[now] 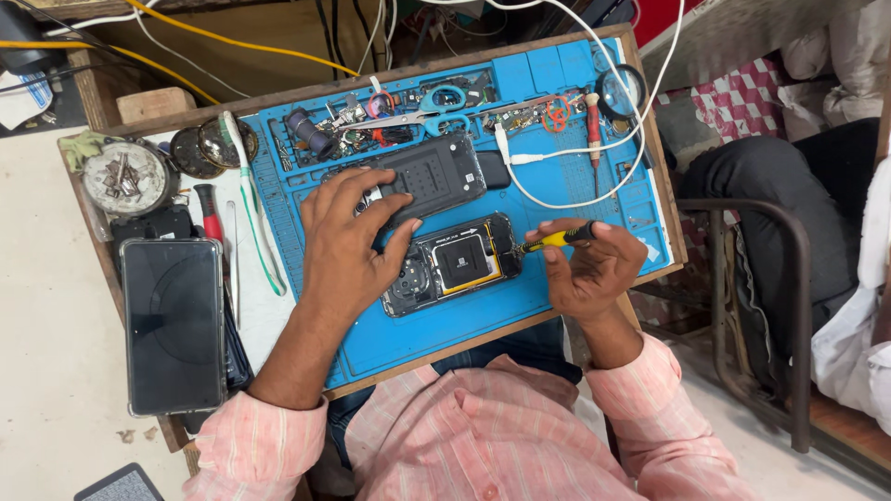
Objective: The person uses a screwdriver to remove screws from a disassembled smartphone on a blue mat, then picks up a second smartphone to interact with its touchscreen before returning to the first device to continue unscrewing components.
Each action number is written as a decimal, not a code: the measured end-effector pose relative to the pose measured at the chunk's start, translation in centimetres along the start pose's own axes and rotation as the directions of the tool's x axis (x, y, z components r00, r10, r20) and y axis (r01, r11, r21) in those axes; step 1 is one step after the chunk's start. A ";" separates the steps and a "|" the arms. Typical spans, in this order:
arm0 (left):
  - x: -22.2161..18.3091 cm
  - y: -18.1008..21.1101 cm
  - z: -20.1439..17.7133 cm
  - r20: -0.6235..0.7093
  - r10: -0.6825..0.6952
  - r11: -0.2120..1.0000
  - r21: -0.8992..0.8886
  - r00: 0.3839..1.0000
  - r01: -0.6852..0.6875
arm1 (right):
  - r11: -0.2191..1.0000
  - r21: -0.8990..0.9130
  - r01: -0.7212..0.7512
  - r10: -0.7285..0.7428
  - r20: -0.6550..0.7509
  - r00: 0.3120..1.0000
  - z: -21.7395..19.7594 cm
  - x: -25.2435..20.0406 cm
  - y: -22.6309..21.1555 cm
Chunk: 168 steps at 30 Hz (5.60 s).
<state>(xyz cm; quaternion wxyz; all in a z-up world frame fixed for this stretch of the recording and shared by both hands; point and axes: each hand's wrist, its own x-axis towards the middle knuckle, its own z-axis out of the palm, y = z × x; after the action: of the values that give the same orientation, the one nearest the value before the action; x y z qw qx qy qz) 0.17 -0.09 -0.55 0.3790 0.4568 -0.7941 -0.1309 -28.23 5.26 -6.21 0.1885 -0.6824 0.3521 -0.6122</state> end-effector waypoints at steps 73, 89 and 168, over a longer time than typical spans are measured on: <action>-21.4 14.2 -10.5 0.021 -0.911 0.334 -0.545 0.411 0.769 | 0.911 0.200 -0.360 0.264 0.387 0.884 -6.1 -0.8 13.9; 0.5 9.5 -0.2 0.472 0.258 0.578 -0.775 0.843 0.257 | 0.971 0.240 -0.016 -0.016 0.131 0.991 -1.4 -2.7 4.7; 1.5 1.7 3.1 -0.082 -0.027 0.999 0.021 0.996 0.029 | 0.989 -0.148 -0.006 -0.007 -0.087 0.996 -1.8 -1.0 0.7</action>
<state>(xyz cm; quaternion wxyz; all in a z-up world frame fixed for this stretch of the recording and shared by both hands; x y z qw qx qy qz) -3.54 -0.84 -0.97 0.4042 0.4769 -0.7729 -0.1083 -30.12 5.78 -7.07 0.1218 -0.6673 0.4040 -0.6137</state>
